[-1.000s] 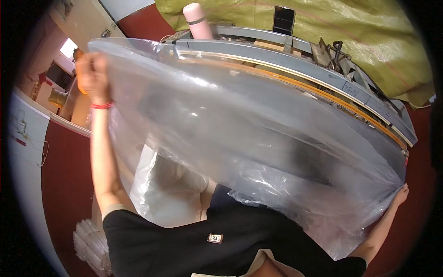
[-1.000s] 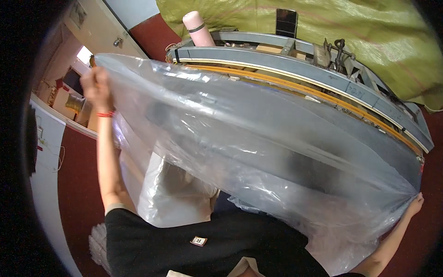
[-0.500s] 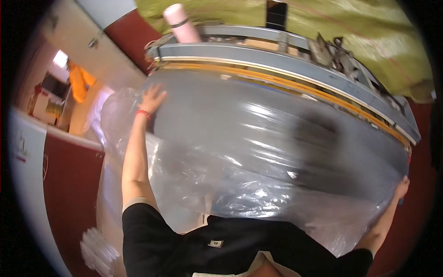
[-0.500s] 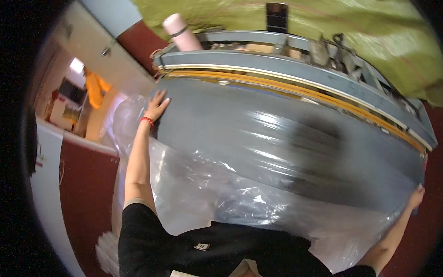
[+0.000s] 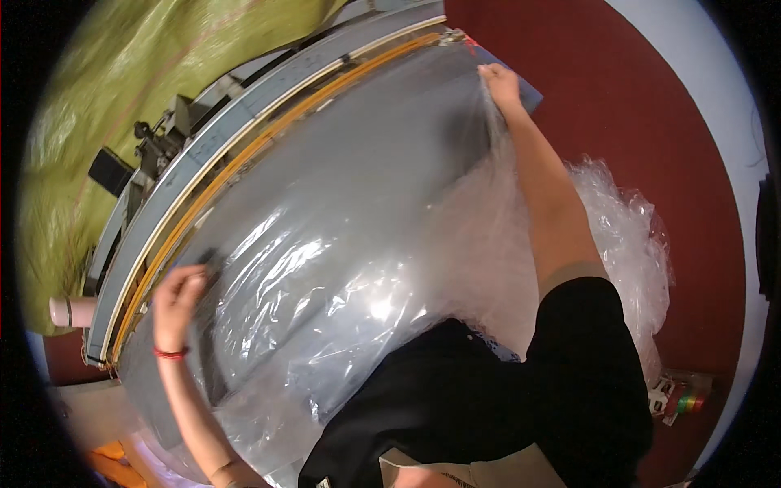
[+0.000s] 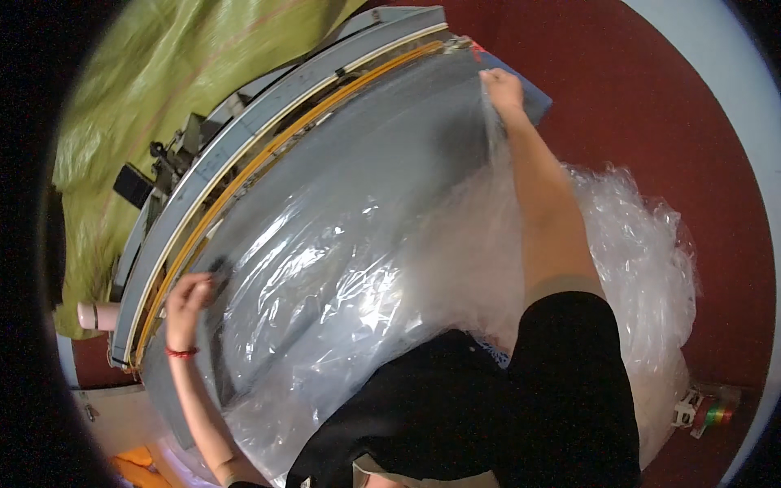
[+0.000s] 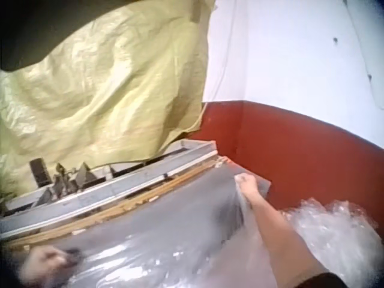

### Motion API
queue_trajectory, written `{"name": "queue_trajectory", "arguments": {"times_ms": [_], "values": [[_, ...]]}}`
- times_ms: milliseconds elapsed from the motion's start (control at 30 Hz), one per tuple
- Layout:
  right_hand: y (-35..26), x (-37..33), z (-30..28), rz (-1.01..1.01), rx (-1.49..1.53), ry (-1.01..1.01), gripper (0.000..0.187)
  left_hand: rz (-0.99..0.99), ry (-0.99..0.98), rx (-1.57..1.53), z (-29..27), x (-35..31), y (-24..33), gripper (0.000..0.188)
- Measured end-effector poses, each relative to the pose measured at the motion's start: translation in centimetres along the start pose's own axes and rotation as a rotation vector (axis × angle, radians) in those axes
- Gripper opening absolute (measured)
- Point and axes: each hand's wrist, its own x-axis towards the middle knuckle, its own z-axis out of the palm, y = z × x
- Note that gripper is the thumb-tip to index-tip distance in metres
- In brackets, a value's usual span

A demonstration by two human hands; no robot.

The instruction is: The person repeatedly pulls plastic film across a heat sealing machine and presses it against the sealer bar by hand to seal bags.

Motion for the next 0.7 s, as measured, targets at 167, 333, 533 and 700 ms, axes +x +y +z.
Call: {"name": "queue_trajectory", "arguments": {"times_ms": [167,333,533,700], "values": [[1.8,0.2,-0.1,0.051,0.165,-0.025,0.031,0.355,-0.860,-0.458,18.0,0.5,15.7,0.047],[0.6,-0.2,-0.1,0.013,0.233,-0.023,0.027,0.788,-0.262,-0.042,33.7,1.1,15.3,0.060],[-0.7,-1.2,-1.3,0.070,0.380,-0.125,0.027,0.326,-1.149,-0.510,24.8,0.0,16.7,0.037],[1.3,-0.5,-1.4,0.007,0.304,-0.043,0.027,0.259,-0.357,-0.738,11.4,-9.7,15.0,0.038]]}}
